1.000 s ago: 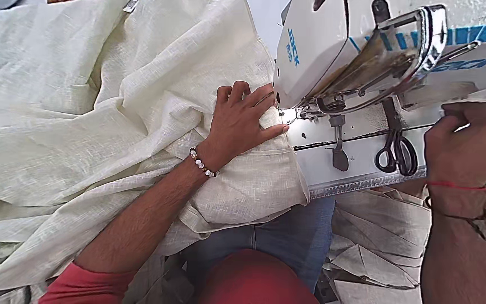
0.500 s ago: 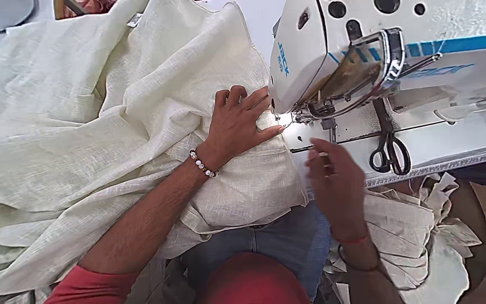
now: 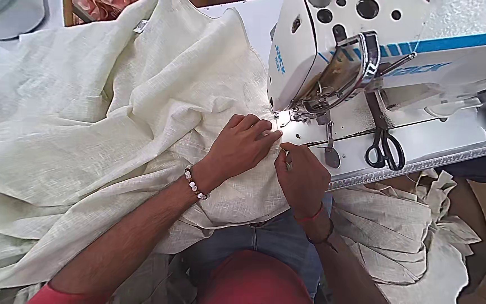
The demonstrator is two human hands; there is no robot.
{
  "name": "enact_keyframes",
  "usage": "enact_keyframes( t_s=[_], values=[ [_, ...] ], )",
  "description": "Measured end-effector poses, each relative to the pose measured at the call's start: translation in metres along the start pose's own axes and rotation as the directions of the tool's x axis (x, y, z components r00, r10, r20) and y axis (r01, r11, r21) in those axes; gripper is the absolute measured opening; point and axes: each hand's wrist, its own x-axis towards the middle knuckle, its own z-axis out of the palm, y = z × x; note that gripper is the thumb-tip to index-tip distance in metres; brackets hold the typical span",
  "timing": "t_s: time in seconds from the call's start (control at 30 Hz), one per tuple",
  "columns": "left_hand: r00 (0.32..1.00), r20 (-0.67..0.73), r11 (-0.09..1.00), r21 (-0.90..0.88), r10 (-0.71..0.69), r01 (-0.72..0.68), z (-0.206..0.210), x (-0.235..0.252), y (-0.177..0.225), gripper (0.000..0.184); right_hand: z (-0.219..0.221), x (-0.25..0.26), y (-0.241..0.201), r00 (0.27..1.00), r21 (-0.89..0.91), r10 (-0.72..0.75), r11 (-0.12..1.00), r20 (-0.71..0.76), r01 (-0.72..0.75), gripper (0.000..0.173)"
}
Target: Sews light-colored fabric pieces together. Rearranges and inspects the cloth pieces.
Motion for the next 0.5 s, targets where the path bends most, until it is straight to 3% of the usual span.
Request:
enact_keyframes(
  t_s=[0.2, 0.33, 0.5],
  values=[
    [0.997, -0.047, 0.998, -0.014, 0.065, -0.066, 0.006, -0.004, -0.007, 0.032, 0.001, -0.009, 0.001, 0.996, -0.070, -0.085, 0.994, -0.028, 0.083, 0.024],
    [0.997, -0.040, 0.998, -0.005, 0.066, -0.067, 0.006, -0.006, -0.007, 0.034, -0.011, -0.016, 0.001, 0.997, -0.046, -0.062, 0.997, 0.052, 0.064, 0.029],
    [0.998, 0.015, 0.998, -0.017, 0.059, -0.059, 0.006, -0.007, -0.007, 0.038, -0.019, -0.017, 0.003, 0.979, -0.112, -0.127, 0.983, 0.158, 0.146, 0.037]
  ],
)
